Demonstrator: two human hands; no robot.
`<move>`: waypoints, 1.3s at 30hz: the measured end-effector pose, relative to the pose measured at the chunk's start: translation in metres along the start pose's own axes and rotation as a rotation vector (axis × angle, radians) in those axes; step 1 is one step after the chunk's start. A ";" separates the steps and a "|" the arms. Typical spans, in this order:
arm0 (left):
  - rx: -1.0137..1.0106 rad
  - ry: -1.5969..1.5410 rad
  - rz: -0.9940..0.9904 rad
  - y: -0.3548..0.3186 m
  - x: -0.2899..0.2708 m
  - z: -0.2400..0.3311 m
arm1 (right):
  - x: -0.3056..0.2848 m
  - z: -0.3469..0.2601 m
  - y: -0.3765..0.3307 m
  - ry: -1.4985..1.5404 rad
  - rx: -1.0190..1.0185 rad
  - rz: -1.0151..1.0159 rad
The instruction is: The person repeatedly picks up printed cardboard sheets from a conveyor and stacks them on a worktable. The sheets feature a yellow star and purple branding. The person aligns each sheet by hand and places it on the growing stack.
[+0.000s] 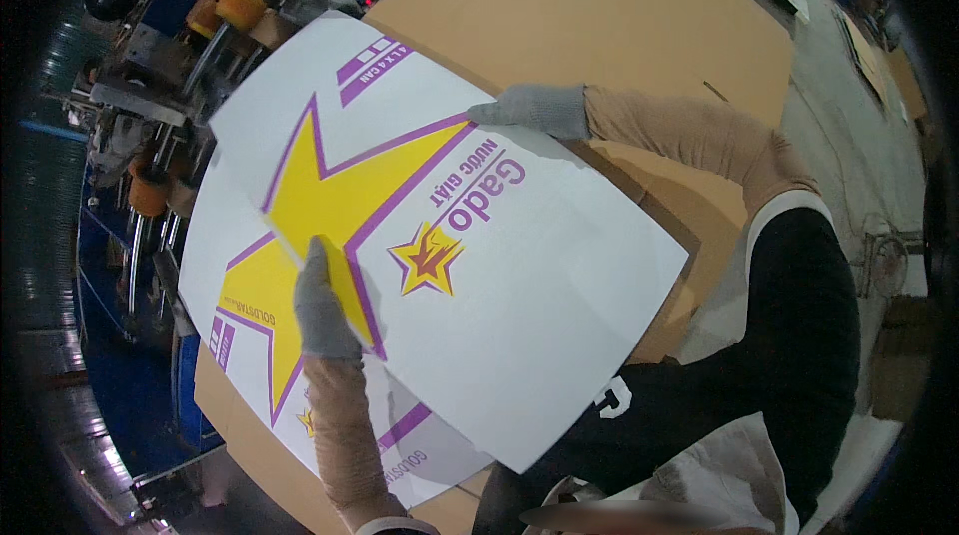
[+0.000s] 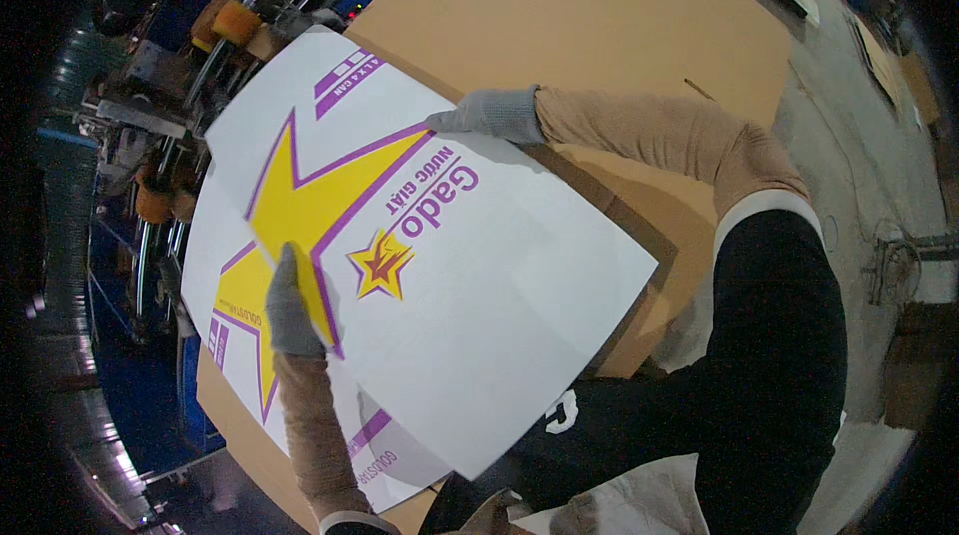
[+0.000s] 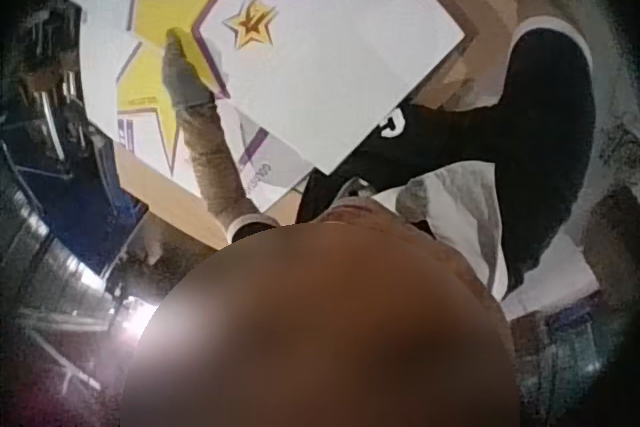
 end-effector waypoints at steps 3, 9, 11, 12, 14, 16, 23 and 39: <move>0.022 0.078 0.245 0.023 -0.028 -0.028 | -0.009 -0.009 0.001 -0.251 -0.030 0.047; 0.913 1.274 0.795 -0.013 0.001 0.014 | 0.000 -0.053 -0.023 -1.014 -0.357 0.481; 0.787 1.361 0.754 -0.013 0.003 0.008 | 0.022 -0.068 -0.039 -0.985 -0.538 0.643; 0.791 1.265 0.723 -0.023 0.002 0.010 | 0.030 -0.072 -0.050 -0.967 -0.573 0.714; 0.785 1.103 0.582 -0.039 -0.002 0.013 | 0.056 -0.072 -0.084 -0.914 -0.716 0.656; 0.747 0.986 0.375 -0.087 -0.005 -0.004 | 0.086 -0.059 -0.121 -0.927 -0.697 0.428; 0.683 1.593 0.028 -0.248 -0.054 -0.094 | 0.132 -0.009 -0.247 -1.021 -1.021 -0.014; 0.636 1.780 0.716 -0.088 -0.150 0.046 | 0.082 -0.111 0.017 -1.127 -0.631 0.437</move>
Point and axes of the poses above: each hand's wrist, its own y-axis towards the middle knuckle, its own x-axis out of the palm, z = x × y, the point moved 9 cm from there along y, towards the middle knuckle, and after that the axes turned 4 degrees about z, right-handed, at the moved point
